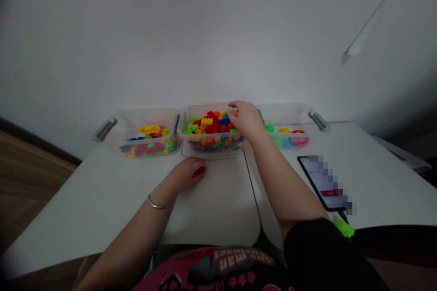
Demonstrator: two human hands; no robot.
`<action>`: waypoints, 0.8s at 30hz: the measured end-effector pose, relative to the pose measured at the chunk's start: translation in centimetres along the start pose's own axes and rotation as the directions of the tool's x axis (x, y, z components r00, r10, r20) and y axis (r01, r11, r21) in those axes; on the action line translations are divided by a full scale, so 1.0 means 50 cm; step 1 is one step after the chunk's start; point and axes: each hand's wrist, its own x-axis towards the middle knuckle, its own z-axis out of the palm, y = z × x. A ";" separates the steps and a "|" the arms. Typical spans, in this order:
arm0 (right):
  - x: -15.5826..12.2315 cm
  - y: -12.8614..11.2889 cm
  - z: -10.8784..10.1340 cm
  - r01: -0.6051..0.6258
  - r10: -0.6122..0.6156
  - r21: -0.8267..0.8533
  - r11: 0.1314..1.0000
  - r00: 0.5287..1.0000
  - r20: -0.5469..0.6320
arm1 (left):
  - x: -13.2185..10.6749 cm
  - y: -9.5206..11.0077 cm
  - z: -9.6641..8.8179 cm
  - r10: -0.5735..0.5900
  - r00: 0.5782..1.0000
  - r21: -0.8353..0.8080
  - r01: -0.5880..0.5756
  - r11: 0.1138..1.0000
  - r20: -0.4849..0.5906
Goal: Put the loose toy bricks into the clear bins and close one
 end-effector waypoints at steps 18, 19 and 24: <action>-0.287 -0.077 0.158 0.132 -0.237 0.367 0.921 0.937 0.258 | 0.013 0.005 0.030 -0.367 0.929 -0.729 0.219 0.648 -0.047; -0.288 -0.074 0.161 0.130 -0.233 0.361 0.924 0.937 0.260 | 0.012 0.009 0.026 -0.344 0.938 -0.696 0.216 0.685 -0.047; -0.288 -0.062 0.171 0.088 -0.193 0.379 0.921 0.949 0.248 | 0.011 0.018 0.013 -0.203 0.975 -0.460 0.140 0.877 -0.089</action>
